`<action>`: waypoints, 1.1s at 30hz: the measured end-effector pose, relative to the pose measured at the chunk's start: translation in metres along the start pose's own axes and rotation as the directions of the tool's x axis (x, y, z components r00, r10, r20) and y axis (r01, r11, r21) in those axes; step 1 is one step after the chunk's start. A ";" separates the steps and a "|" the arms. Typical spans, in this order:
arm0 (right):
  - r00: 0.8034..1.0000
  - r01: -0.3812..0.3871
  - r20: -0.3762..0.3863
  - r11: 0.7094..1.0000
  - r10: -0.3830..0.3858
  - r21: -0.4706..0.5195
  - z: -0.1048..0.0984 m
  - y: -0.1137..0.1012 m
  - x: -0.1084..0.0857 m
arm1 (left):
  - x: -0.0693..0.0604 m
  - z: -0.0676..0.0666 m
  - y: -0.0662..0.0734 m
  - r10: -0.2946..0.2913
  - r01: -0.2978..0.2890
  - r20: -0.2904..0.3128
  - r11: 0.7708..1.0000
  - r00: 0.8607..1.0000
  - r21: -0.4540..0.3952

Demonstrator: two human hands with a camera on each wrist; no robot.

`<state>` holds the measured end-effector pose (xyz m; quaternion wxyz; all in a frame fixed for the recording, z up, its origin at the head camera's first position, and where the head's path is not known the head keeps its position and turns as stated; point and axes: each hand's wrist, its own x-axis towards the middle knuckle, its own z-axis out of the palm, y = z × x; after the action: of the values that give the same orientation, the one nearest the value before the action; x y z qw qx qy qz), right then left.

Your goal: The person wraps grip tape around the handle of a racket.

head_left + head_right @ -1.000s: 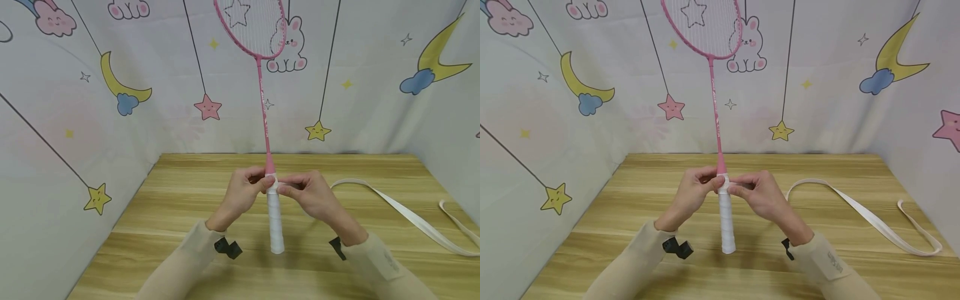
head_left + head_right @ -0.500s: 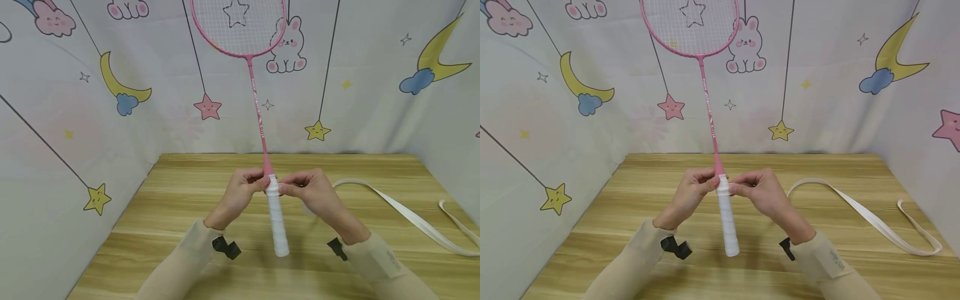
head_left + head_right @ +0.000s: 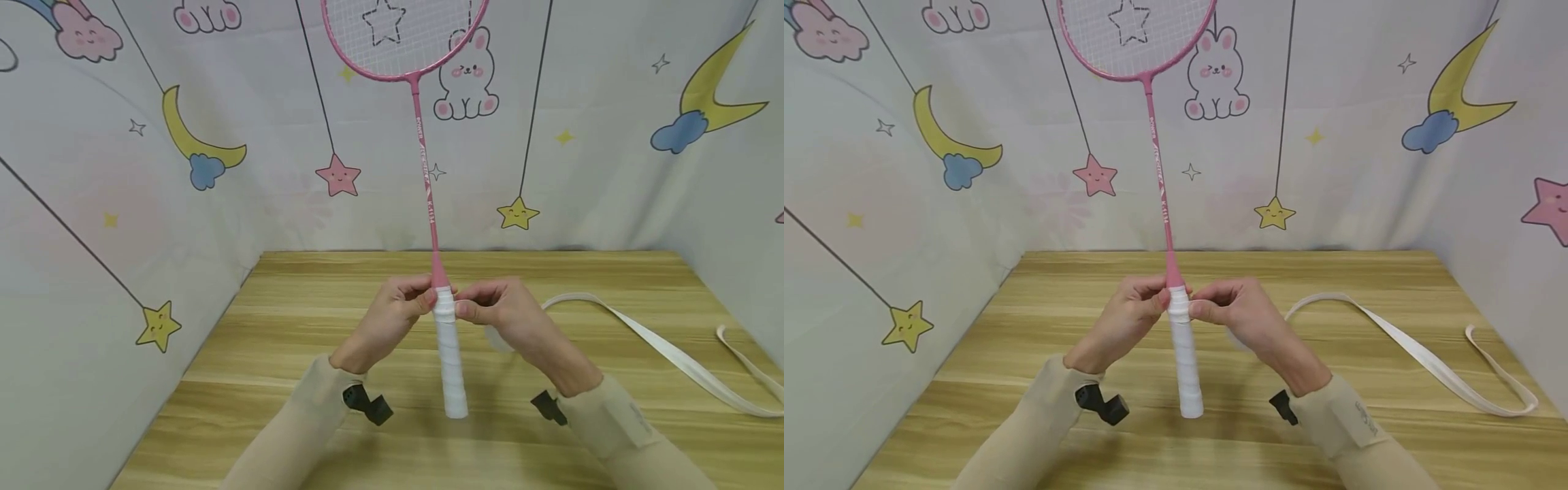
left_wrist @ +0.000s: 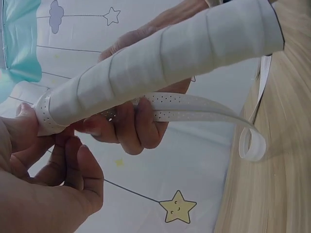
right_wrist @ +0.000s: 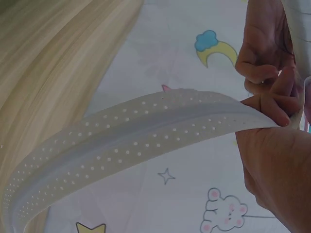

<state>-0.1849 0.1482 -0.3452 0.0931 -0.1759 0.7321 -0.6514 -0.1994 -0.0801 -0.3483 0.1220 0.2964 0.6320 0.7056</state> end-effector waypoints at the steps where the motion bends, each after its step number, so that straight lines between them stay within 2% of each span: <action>1: 1.000 0.008 0.016 1.000 -0.009 0.021 0.000 0.001 0.000 | 0.000 0.000 0.000 0.002 -0.002 0.016 1.000 1.000 -0.030; 5: 0.996 0.049 0.067 0.992 -0.057 0.114 -0.001 0.004 0.001 | 0.000 0.002 0.003 0.027 -0.018 0.076 0.993 0.997 -0.116; 9: 0.985 0.084 0.132 0.972 -0.114 0.219 -0.002 0.010 0.002 | 0.002 0.002 0.005 0.022 -0.012 0.095 0.995 0.995 -0.103; 14: 0.937 0.122 0.280 0.946 -0.209 0.300 -0.002 0.015 0.005 | 0.003 0.001 0.005 0.022 -0.012 0.124 0.997 0.992 -0.075; 17: 0.915 0.131 0.327 0.940 -0.237 0.316 -0.001 0.017 0.006 | 0.003 0.000 0.004 0.038 -0.031 0.149 0.999 0.988 -0.044; 21: 0.921 0.169 0.294 0.942 -0.256 0.291 0.000 0.018 0.005 | 0.003 -0.001 0.005 0.049 -0.053 0.165 0.998 0.985 0.020; 27: 0.941 0.250 0.189 0.953 -0.280 0.171 -0.001 0.016 0.002 | 0.003 -0.002 0.007 0.042 -0.060 0.150 0.992 0.988 0.113; 30: 0.952 0.268 0.129 0.960 -0.276 0.080 -0.002 0.015 0.000 | 0.003 -0.002 0.008 0.015 -0.028 0.091 0.989 0.996 0.146; 33: 0.966 0.249 0.074 0.968 -0.248 -0.009 -0.002 0.013 0.000 | 0.003 -0.001 0.008 -0.003 0.004 -0.005 0.981 1.000 0.193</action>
<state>-0.1869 0.1513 -0.3574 0.0354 -0.2907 0.7063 -0.6444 -0.2005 -0.0806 -0.3401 0.0925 0.3040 0.6982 0.6415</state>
